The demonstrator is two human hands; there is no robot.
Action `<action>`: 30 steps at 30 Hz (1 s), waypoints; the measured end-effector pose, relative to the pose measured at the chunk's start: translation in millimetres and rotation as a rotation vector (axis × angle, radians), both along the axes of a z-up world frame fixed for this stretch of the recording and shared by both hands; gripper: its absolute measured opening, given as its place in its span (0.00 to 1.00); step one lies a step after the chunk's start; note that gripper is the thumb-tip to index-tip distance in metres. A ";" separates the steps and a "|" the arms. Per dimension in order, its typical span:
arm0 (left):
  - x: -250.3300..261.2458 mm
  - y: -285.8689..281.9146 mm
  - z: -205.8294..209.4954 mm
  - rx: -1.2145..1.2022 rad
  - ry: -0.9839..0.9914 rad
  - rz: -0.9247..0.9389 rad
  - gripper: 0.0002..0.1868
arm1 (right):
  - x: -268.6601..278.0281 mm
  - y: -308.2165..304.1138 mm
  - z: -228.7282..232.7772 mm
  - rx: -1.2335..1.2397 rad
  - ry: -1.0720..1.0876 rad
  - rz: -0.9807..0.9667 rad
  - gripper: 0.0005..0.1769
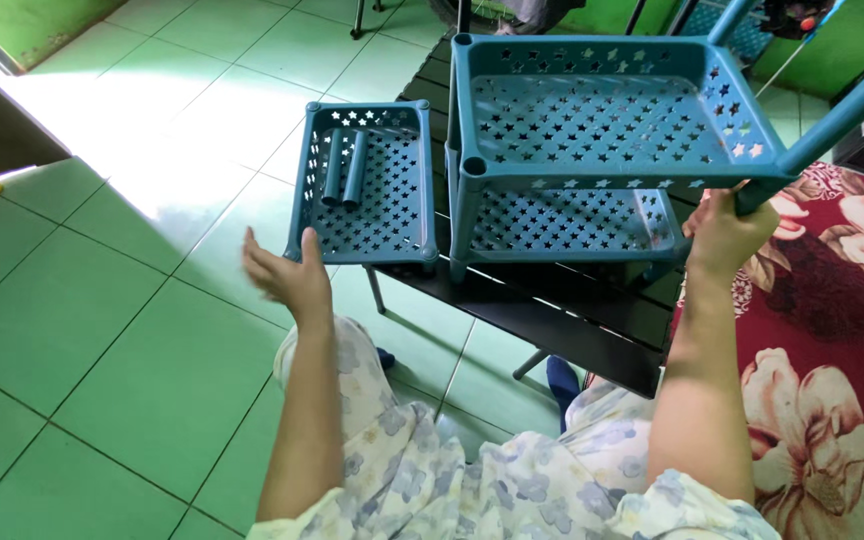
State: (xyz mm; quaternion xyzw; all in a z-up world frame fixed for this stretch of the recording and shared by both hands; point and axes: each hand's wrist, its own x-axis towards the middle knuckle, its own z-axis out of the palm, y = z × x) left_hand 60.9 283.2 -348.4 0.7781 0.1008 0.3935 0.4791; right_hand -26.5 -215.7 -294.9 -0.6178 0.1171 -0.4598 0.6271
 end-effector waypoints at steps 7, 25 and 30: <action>36.5 -8.7 -31.5 -0.127 0.088 -0.272 0.36 | -1.6 7.0 7.8 -0.006 -0.032 -0.046 0.21; 50.4 -30.5 14.9 0.078 0.276 -0.138 0.47 | -17.4 15.2 6.2 0.015 -0.025 0.021 0.23; 19.3 -67.6 62.0 0.300 0.050 -0.067 0.49 | -13.7 9.6 1.5 -0.015 -0.052 0.012 0.13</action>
